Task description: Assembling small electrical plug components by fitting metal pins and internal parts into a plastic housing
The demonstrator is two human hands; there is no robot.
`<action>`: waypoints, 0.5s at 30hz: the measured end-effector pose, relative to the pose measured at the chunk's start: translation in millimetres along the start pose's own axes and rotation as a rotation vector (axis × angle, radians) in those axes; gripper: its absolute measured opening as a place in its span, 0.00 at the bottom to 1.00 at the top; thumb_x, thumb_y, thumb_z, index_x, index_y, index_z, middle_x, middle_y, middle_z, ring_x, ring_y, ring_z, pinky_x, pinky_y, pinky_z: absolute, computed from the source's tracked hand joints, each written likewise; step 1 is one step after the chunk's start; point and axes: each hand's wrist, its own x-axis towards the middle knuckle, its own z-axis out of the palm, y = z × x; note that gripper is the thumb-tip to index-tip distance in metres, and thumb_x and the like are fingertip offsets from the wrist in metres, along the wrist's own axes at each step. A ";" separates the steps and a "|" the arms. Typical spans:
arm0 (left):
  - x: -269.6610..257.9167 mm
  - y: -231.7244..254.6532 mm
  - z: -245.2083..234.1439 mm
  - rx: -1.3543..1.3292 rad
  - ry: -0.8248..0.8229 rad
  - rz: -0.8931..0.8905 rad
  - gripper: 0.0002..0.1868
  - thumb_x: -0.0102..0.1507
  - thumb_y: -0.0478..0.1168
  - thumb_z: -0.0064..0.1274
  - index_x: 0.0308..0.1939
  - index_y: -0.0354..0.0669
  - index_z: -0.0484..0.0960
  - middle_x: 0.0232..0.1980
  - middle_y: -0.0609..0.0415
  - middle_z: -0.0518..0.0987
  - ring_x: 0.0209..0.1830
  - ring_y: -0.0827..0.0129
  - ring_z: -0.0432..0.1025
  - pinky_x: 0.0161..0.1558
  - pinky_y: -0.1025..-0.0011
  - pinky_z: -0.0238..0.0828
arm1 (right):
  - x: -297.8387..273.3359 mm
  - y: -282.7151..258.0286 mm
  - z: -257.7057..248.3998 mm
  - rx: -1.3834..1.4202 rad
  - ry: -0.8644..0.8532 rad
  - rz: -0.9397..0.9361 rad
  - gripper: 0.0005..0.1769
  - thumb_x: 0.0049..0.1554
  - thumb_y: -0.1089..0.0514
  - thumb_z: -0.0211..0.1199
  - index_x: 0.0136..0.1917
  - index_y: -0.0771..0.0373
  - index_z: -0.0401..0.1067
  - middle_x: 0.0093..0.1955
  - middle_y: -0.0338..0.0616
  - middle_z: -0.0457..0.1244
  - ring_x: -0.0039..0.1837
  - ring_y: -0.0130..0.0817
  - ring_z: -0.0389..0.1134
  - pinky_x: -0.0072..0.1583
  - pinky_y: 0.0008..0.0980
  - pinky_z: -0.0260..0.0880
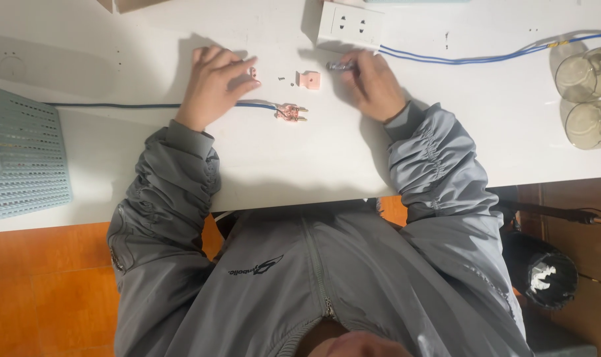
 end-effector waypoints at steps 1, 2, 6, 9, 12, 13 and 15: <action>1.9 2.2 2.4 -0.044 -0.018 -0.015 0.25 0.76 0.59 0.64 0.75 0.58 0.88 0.68 0.54 0.86 0.68 0.54 0.72 0.75 0.47 0.54 | 4.9 0.1 9.2 -0.035 0.058 -0.096 0.17 0.80 0.50 0.61 0.62 0.68 0.66 0.45 0.42 0.61 0.39 0.33 0.57 0.43 0.33 0.66; 6.6 15.3 0.7 -0.039 -0.014 -0.013 0.25 0.76 0.59 0.64 0.75 0.58 0.88 0.68 0.54 0.86 0.68 0.54 0.72 0.75 0.47 0.54 | 7.3 -9.0 8.1 -0.038 0.061 -0.102 0.17 0.80 0.50 0.61 0.62 0.68 0.66 0.45 0.42 0.61 0.39 0.33 0.57 0.43 0.33 0.66; 15.1 54.6 1.3 -0.159 -0.107 0.067 0.19 0.74 0.62 0.65 0.60 0.60 0.94 0.48 0.65 0.87 0.46 0.71 0.76 0.73 0.54 0.59 | 5.9 -21.5 11.8 -0.214 -0.094 0.050 0.25 0.75 0.38 0.66 0.71 0.59 0.73 0.62 0.49 0.75 0.60 0.51 0.76 0.60 0.46 0.66; 17.5 67.7 -0.6 -0.245 -0.116 0.100 0.15 0.72 0.58 0.70 0.55 0.59 0.93 0.45 0.68 0.83 0.39 0.72 0.72 0.68 0.59 0.59 | -3.9 -2.9 17.3 -0.236 -0.129 0.066 0.19 0.72 0.50 0.67 0.73 0.56 0.76 0.58 0.45 0.74 0.57 0.50 0.75 0.60 0.46 0.65; 17.3 69.2 -2.6 -0.310 -0.132 0.112 0.11 0.73 0.52 0.72 0.54 0.57 0.92 0.48 0.68 0.79 0.41 0.69 0.70 0.65 0.62 0.61 | -7.6 6.0 14.5 -0.234 -0.106 0.045 0.16 0.71 0.56 0.66 0.71 0.55 0.81 0.53 0.42 0.73 0.54 0.48 0.74 0.61 0.45 0.64; 16.7 68.4 -2.8 -0.317 -0.165 0.107 0.11 0.74 0.51 0.70 0.56 0.55 0.92 0.50 0.65 0.77 0.45 0.66 0.70 0.65 0.61 0.66 | -7.4 6.7 12.3 -0.219 -0.094 0.035 0.14 0.72 0.55 0.67 0.69 0.55 0.83 0.52 0.41 0.73 0.55 0.46 0.73 0.61 0.44 0.63; 16.8 69.4 -9.7 -0.329 -0.197 0.079 0.12 0.73 0.51 0.71 0.56 0.55 0.91 0.52 0.64 0.77 0.47 0.65 0.70 0.62 0.63 0.67 | 2.0 -9.6 8.3 -0.200 -0.096 0.034 0.16 0.74 0.49 0.65 0.71 0.55 0.83 0.52 0.42 0.74 0.55 0.45 0.74 0.60 0.43 0.63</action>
